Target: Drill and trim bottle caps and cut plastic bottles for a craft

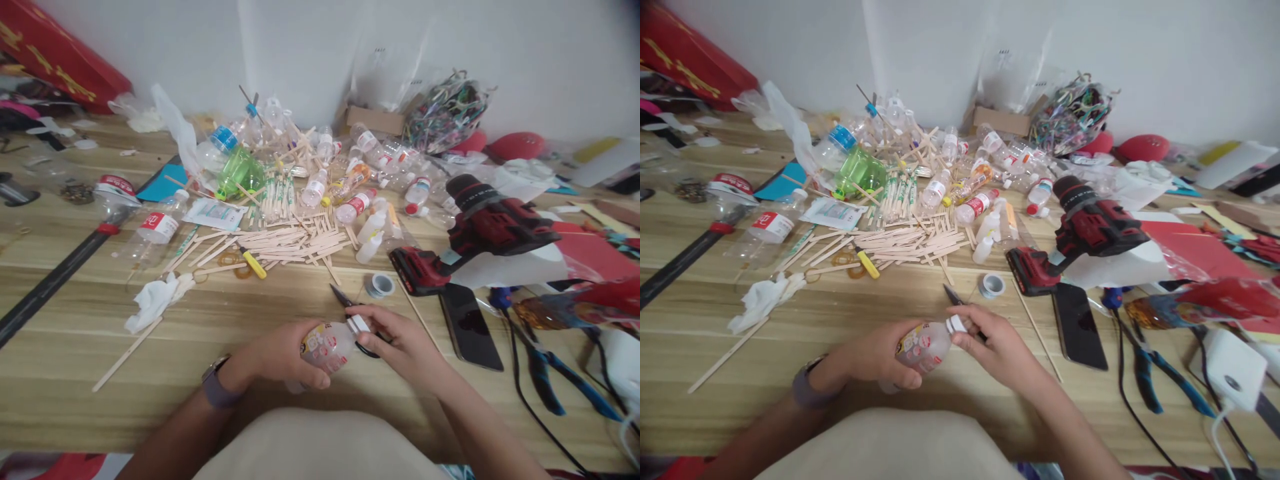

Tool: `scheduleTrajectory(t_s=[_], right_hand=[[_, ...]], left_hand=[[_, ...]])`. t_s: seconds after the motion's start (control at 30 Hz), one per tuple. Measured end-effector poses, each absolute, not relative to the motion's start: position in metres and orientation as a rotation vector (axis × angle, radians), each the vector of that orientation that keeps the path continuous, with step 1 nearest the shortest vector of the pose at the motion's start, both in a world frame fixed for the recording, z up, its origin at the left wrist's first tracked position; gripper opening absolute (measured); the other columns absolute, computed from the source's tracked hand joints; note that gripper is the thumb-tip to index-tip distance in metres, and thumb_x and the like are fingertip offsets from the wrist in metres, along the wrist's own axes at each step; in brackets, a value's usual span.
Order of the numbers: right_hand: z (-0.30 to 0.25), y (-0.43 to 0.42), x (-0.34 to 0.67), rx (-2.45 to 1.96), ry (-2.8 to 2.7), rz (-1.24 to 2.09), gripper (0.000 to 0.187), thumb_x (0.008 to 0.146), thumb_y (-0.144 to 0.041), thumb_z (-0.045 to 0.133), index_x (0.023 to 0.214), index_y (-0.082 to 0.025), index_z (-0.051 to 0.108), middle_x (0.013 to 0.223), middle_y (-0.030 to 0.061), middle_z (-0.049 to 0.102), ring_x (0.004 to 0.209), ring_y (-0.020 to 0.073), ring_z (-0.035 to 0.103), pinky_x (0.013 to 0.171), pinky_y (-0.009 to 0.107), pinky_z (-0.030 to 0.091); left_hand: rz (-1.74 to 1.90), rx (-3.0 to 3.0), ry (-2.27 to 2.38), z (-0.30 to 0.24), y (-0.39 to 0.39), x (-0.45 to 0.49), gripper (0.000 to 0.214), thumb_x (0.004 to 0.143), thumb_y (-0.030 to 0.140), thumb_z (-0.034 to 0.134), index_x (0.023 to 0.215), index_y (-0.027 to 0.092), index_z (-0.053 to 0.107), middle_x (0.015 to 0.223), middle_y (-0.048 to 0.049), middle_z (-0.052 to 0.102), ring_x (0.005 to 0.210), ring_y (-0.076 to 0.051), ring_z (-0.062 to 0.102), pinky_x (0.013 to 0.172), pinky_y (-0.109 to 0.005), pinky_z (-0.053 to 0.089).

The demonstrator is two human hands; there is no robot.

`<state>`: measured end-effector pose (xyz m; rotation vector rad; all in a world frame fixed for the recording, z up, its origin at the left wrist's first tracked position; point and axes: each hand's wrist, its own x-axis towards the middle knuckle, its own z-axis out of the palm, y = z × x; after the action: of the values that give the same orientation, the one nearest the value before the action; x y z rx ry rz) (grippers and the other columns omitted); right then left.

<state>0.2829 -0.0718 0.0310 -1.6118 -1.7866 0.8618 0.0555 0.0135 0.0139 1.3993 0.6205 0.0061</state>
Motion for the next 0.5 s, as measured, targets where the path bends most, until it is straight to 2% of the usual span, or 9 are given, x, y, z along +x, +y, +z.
scheduleTrajectory(t_s=[0.23,0.5], right_hand=[[0.028,-0.073,0.285,-1.51,-1.778,0.909,0.027,0.092,-0.028,0.06,0.118,-0.024,0.065,0.103,0.0048,0.07,0.087,0.0174,0.065,0.074,0.028,0.051],[0.027,-0.074,0.291,-1.254,-1.768,1.032,0.013,0.095,-0.03,0.059,0.104,-0.024,0.066,0.114,0.0081,0.067,0.104,0.0194,0.064,0.086,0.03,0.05]], left_hand=[[0.017,1.387,0.616,0.008,0.012,0.055,0.059,0.055,0.033,0.084,0.107,0.019,0.061,0.089,0.001,0.062,0.076,-0.016,0.052,0.068,-0.026,0.042],[-0.001,1.412,0.591,0.004,0.011,0.055,0.057,0.055,0.033,0.084,0.105,0.017,0.061,0.087,-0.0004,0.062,0.074,-0.017,0.052,0.065,-0.027,0.041]])
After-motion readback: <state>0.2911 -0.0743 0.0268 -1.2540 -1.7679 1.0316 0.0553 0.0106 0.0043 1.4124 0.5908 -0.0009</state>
